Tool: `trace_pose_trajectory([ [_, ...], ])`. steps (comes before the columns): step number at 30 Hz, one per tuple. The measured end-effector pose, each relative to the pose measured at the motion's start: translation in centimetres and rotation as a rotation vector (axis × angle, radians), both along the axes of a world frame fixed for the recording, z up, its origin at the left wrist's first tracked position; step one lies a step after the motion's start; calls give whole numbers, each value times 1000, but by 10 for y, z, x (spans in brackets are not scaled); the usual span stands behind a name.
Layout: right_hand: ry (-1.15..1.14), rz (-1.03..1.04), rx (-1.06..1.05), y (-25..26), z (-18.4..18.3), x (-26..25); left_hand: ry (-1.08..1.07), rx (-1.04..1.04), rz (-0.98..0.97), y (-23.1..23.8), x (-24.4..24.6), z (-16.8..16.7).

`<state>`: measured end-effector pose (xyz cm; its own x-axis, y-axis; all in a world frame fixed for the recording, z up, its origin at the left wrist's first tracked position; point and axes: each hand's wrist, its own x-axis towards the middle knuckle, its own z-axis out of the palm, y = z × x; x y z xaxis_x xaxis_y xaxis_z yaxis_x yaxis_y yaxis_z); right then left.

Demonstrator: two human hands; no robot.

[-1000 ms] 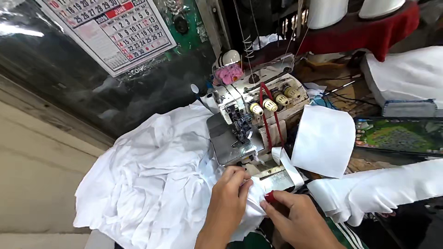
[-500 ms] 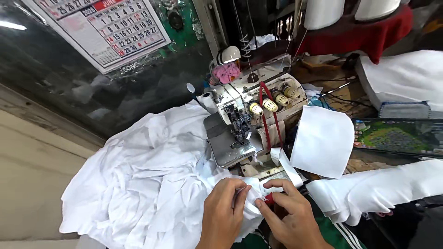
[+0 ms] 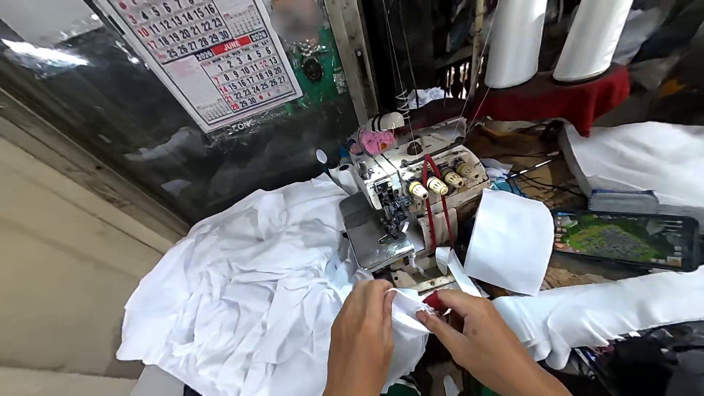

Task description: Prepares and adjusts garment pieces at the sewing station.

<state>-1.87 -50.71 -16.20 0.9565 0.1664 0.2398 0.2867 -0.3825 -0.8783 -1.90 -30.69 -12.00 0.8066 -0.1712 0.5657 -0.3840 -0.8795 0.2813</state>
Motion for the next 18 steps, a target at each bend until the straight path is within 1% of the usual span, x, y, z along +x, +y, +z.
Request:
trace_pose_trajectory([
  [1, 32, 23, -13, -1, -1, 2, 10, -8, 13, 1, 4, -7],
  [3, 104, 77, 43, -1, 5, 6, 103, -57, -10, 11, 17, -13],
  [4, 121, 99, 91, -2, 12, 8, 179, -109, -51, 18, 25, -5],
  [5, 121, 107, 138, -3, 22, 11, 230, -162, -108, 23, 32, 9],
  [6, 113, 97, 177, -5, 32, 17, 240, -193, -159, 24, 40, 27],
  [7, 108, 76, 212, -6, 40, 25, 207, -195, -180, 20, 49, 43],
  [9, 155, 45, 254, -6, 49, 48, 123, -98, -115, 9, 75, 58],
  [10, 230, 52, 261, -6, 48, 59, 155, -23, -65, 6, 90, 58],
  [12, 361, 79, 320, -5, 39, 71, 393, 48, 12, 7, 113, 62],
  [13, 381, 66, 379, -4, 36, 73, 473, 59, 31, 10, 121, 66],
  [14, 380, 30, 452, 0, 35, 74, 500, 66, 57, 10, 127, 68],
  [16, 351, -68, 575, 10, 36, 76, 390, 87, 144, 2, 136, 60],
  [18, 347, -103, 626, 19, 39, 81, 253, 98, 184, -5, 143, 50],
])
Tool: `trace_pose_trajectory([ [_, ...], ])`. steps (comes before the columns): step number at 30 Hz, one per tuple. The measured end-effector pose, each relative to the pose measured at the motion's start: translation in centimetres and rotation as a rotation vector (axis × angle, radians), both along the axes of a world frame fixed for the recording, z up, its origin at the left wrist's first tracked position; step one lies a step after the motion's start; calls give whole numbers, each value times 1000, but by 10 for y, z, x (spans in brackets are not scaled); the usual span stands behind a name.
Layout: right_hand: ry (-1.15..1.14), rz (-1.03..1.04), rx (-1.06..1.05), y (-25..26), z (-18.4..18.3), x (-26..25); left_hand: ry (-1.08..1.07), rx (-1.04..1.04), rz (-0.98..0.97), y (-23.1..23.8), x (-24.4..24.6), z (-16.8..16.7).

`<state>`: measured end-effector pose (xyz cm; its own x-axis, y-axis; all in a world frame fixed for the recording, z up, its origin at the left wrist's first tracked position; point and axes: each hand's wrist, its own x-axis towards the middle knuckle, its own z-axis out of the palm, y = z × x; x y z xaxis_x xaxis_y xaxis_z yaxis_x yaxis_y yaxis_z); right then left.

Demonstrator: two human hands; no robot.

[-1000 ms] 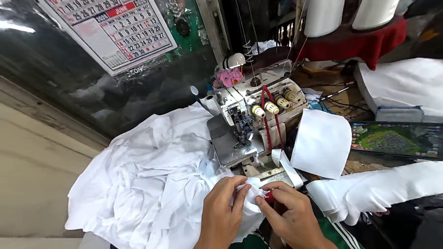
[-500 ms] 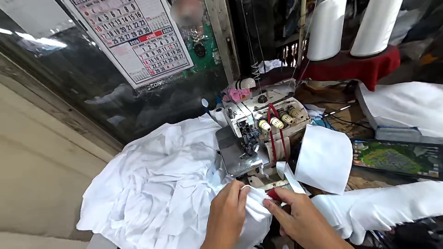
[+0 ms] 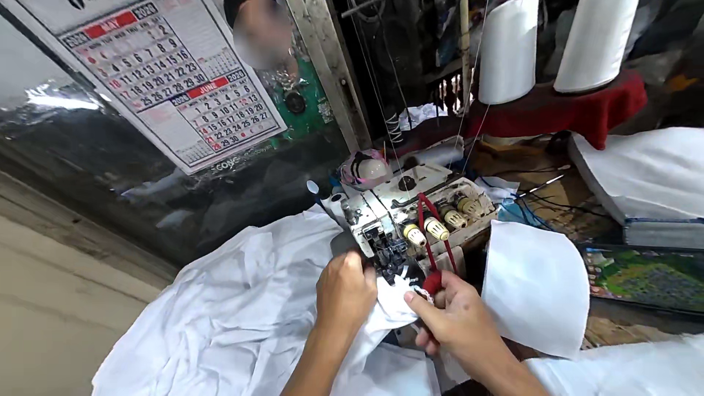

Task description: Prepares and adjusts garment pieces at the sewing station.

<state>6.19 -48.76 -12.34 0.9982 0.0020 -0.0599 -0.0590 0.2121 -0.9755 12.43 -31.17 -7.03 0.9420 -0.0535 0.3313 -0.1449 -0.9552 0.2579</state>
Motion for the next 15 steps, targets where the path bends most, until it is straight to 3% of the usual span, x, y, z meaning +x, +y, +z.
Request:
trace_pose_trajectory([
  [4, 8, 49, -17, -2, 2, -2, -2, -1, -115, 20, -9, -3],
  [8, -7, 76, -15, -1, -4, 3, -129, -11, -388, 37, -19, -14],
  [11, -127, 29, -131, -2, -20, 5, 32, -10, -561, 48, -14, 1],
  [15, -290, 8, -334, -23, -23, 0, 190, 80, -626, 52, -6, 32],
])
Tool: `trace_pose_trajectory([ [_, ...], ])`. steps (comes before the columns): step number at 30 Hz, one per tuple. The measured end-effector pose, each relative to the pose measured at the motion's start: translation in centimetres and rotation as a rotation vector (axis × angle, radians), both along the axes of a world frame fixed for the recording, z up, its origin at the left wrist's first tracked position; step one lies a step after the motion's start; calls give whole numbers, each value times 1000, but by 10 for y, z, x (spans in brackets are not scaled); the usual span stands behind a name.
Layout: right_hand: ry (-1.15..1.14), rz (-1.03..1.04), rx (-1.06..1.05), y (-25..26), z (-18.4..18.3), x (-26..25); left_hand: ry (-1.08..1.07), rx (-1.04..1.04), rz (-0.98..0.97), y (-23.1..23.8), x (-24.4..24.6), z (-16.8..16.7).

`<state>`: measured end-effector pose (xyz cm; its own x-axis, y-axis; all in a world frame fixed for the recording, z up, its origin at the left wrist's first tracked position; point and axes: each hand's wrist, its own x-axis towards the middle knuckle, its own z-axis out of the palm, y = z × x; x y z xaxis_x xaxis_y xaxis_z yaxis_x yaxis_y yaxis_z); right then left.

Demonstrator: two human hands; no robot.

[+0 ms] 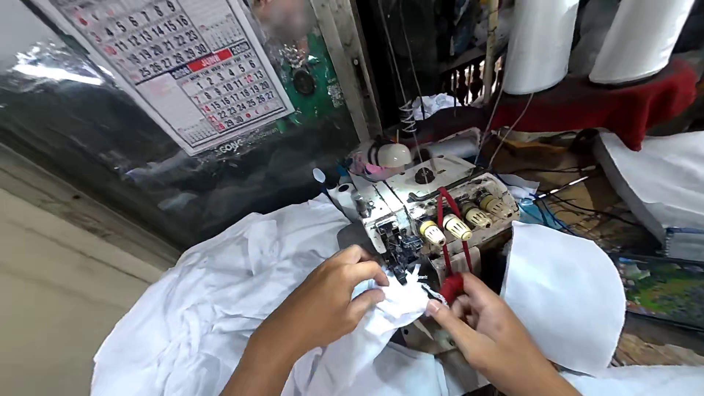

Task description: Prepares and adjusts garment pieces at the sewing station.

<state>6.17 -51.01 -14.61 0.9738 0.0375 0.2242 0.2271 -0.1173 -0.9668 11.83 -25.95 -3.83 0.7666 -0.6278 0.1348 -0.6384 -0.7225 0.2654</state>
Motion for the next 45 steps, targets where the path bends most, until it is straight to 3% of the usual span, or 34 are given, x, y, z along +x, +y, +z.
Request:
trace_pose_trajectory([
  [4, -237, -79, -206, -12, 34, -7, -53, 3, -30, -5, 0, 13],
  [6, -266, 4, -219, -3, 51, 0, -62, -28, -11, -6, -3, 18],
  [10, -53, 321, -128, 19, 71, 24, -62, -49, -9, -9, -11, 21],
  [14, 20, 320, -271, 16, 86, 27, -158, -67, -40, -16, -13, 22],
  [16, 33, 375, -203, 14, 93, 22, -184, -117, -53, -17, -11, 23],
  [20, -45, 326, -147, -1, 81, 17, -152, -262, 65, 3, -14, 24],
  [23, -119, 288, -156, -3, 66, 20, -20, -500, 170, -2, -14, -3],
  [26, -120, 376, -64, 2, 77, 14, -40, -303, 91, -6, -4, -27],
  [29, -53, 409, -106, -6, 76, 22, -149, 81, 41, -3, 3, -6],
  [31, -13, 425, 16, -12, 82, 20, -138, 238, 19, -1, 5, 10],
  [33, 19, 436, 132, -15, 85, 15, -108, 182, -35, 6, 2, 21],
  [36, 30, 536, 268, -16, 74, 14, 74, -106, -166, 9, -5, 30],
  [39, 44, 610, 255, -10, 74, 15, 281, -43, -206, -3, -14, 45],
  [42, 182, 486, 23, 9, 88, 27, 74, 213, -183, -33, -32, 65],
  [45, 351, 646, 104, 19, 89, 37, -199, 60, -124, -47, -46, 61],
])
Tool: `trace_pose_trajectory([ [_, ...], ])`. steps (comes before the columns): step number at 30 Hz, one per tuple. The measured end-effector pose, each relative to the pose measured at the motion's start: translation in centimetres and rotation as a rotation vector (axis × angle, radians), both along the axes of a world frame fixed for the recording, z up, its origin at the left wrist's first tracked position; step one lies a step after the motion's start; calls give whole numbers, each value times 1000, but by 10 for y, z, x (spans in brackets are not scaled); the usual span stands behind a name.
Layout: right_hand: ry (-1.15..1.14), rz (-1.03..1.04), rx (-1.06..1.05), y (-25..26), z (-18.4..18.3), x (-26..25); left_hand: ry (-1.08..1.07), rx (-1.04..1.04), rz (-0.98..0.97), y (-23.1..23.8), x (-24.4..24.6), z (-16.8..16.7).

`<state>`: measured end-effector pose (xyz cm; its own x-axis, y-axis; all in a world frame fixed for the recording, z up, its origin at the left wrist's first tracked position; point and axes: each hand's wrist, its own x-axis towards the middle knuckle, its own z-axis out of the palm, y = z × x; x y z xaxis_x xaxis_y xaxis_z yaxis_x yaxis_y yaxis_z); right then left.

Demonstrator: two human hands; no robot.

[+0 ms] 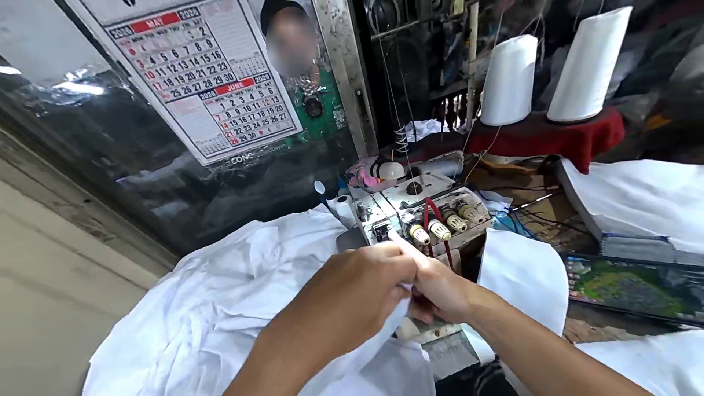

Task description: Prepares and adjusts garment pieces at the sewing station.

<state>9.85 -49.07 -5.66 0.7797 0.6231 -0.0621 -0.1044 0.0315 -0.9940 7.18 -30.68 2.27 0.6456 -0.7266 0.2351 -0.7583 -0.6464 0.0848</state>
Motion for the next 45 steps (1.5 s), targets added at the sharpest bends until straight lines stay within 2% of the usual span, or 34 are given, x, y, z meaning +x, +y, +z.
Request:
trace_pose_trajectory([
  [3, -4, 187, 128, -27, -14, -3, -55, -242, 211, 39, -26, -38],
  [5, 6, 201, 178, -42, -27, -5, 27, -122, 363, 71, -49, -75],
  [7, 20, 49, 232, -38, -35, -9, 23, 17, 483, 97, -69, -96],
  [9, 21, -186, 288, -21, -38, -14, -113, 44, 585, 119, -79, -93],
  [11, -55, -320, 317, -7, -42, -22, -223, 87, 628, 137, -73, -91],
  [12, -141, -335, 299, -2, -46, -30, -178, 114, 613, 143, -68, -93],
  [15, -438, -342, 159, -1, -62, -48, 258, 164, 525, 146, -55, -77],
  [17, -549, -354, 106, -9, -72, -49, 202, 5, 375, 124, -42, -61],
  [19, -591, -362, 90, -12, -77, -48, 89, -156, 236, 77, -27, -51],
  [21, -615, -373, 89, -10, -77, -45, 60, -118, 74, 37, -6, -49],
  [24, -648, -436, 88, -6, -78, -40, 52, 3, -50, 16, 23, -42],
  [27, -597, -510, 116, -4, -79, -36, 152, -43, -76, 22, 32, -33],
  [31, -437, -461, 148, -1, -76, -35, 373, -164, -38, 27, 35, -45],
  [34, -528, -380, 86, -5, -70, -40, 497, -175, -32, 24, 37, -38],
  [37, -717, -316, 20, -5, -56, -55, 661, -10, -106, 14, 36, -10],
  [38, -744, -302, -1, -4, -54, -58, 615, 105, -116, 10, 34, -1],
  [40, -693, -311, -17, -5, -59, -55, 334, 323, -97, 5, 28, 9],
  [42, -600, -383, 7, -9, -73, -50, 110, 334, -85, 12, 28, 5],
  [43, -572, -426, 29, -11, -79, -48, 109, 268, -95, 19, 31, 0],
  [45, -555, -498, 60, -17, -85, -46, 333, 89, -152, 31, 41, -12],
])
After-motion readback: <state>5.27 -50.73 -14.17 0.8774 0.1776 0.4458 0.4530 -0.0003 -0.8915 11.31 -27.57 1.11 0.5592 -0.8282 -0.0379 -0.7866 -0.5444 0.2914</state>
